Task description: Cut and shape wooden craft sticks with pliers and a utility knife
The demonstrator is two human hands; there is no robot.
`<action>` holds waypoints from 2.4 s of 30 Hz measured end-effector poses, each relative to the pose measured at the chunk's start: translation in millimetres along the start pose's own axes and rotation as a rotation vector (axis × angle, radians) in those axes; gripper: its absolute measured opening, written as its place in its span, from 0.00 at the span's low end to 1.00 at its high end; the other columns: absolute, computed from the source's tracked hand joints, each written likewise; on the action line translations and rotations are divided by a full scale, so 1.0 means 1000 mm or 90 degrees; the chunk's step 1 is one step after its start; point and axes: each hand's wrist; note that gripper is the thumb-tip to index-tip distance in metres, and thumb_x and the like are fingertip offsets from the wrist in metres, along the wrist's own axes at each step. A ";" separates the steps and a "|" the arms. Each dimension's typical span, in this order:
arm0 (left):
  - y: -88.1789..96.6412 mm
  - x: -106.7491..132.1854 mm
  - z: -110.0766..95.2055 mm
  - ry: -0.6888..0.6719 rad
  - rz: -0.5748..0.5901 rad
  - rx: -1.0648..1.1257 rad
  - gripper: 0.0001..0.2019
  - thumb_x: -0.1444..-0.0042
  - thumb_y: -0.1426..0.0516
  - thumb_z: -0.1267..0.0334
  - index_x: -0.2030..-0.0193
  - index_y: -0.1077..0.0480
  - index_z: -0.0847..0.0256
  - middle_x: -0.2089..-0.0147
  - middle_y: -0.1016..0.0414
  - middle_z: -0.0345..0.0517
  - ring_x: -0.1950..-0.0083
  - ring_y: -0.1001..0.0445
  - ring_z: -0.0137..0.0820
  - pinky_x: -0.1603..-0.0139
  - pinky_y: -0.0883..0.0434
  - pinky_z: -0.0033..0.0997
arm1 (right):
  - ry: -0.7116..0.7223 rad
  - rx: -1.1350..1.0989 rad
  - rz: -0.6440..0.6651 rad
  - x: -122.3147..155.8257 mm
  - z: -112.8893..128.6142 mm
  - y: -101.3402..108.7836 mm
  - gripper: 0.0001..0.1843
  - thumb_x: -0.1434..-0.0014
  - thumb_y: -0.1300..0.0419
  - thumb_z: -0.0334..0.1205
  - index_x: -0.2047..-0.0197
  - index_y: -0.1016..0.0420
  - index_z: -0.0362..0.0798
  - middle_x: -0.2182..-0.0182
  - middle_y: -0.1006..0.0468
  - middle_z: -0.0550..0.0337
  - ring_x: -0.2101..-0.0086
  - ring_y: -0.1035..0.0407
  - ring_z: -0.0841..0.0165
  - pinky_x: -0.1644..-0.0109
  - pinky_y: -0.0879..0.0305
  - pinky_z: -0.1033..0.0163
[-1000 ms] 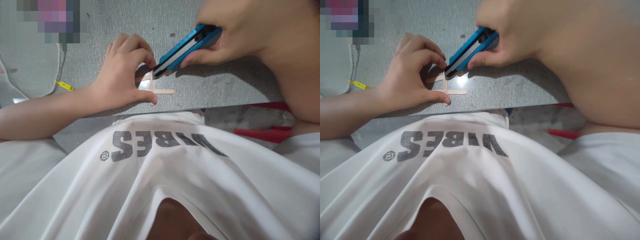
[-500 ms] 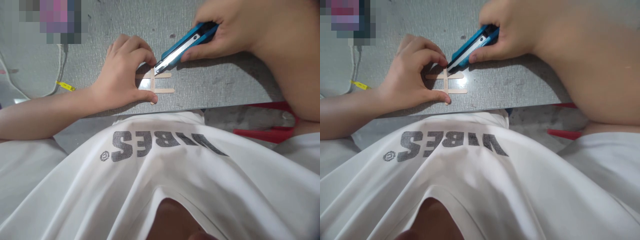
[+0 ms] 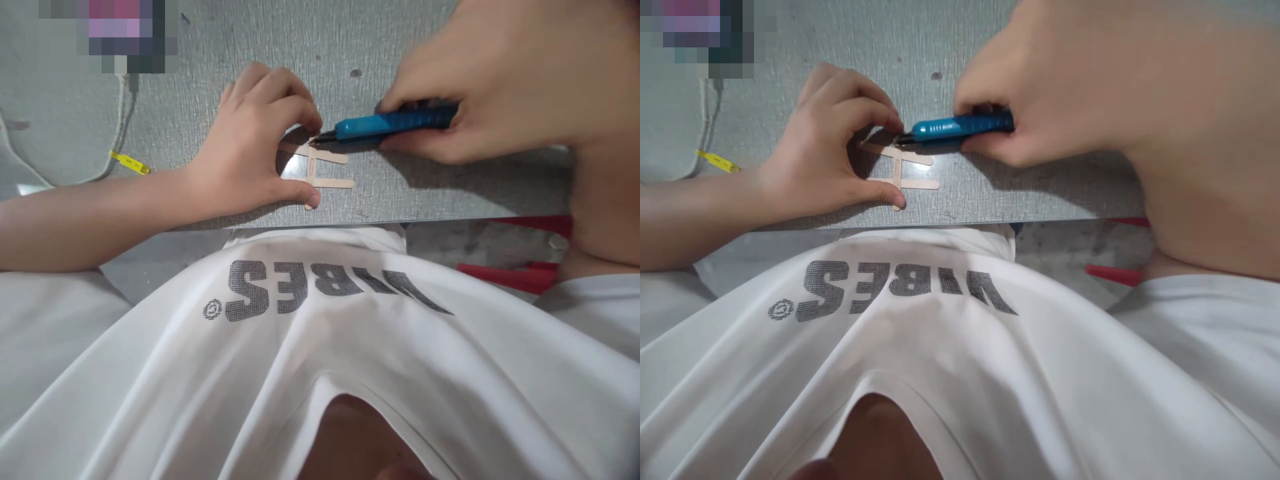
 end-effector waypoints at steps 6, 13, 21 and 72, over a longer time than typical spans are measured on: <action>-0.004 0.000 0.001 0.021 -0.009 0.016 0.36 0.35 0.38 0.28 0.32 0.21 0.52 0.28 0.25 0.56 0.30 0.29 0.59 0.28 0.35 0.64 | 0.059 0.277 -0.041 0.000 0.022 -0.004 0.28 0.38 0.46 0.43 0.36 0.24 0.49 0.51 0.13 0.53 0.55 0.22 0.56 0.53 0.41 0.48; -0.008 0.004 0.001 0.019 -0.019 -0.002 0.33 0.32 0.38 0.30 0.32 0.22 0.53 0.39 0.21 0.60 0.37 0.26 0.61 0.36 0.34 0.63 | 0.006 0.182 -0.006 0.001 0.032 -0.007 0.24 0.27 0.40 0.48 0.32 0.27 0.52 0.73 0.28 0.67 0.71 0.31 0.63 0.60 0.44 0.57; -0.009 0.001 0.000 0.027 -0.013 0.001 0.31 0.35 0.33 0.32 0.35 0.19 0.50 0.42 0.20 0.58 0.38 0.24 0.64 0.35 0.32 0.67 | -0.046 0.275 0.101 0.007 0.045 -0.008 0.29 0.18 0.52 0.65 0.47 0.22 0.51 0.67 0.19 0.56 0.62 0.21 0.54 0.56 0.38 0.52; -0.008 -0.002 -0.002 0.004 0.018 -0.032 0.27 0.33 0.33 0.36 0.40 0.16 0.55 0.38 0.19 0.61 0.37 0.23 0.62 0.38 0.32 0.63 | -0.091 0.362 0.244 0.001 0.085 -0.011 0.29 0.18 0.59 0.53 0.26 0.30 0.55 0.64 0.15 0.47 0.67 0.20 0.45 0.68 0.44 0.53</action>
Point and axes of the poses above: each hand's wrist, its own x-axis away from the middle knuckle, its own y-axis out of the back of the hand, z = x × y
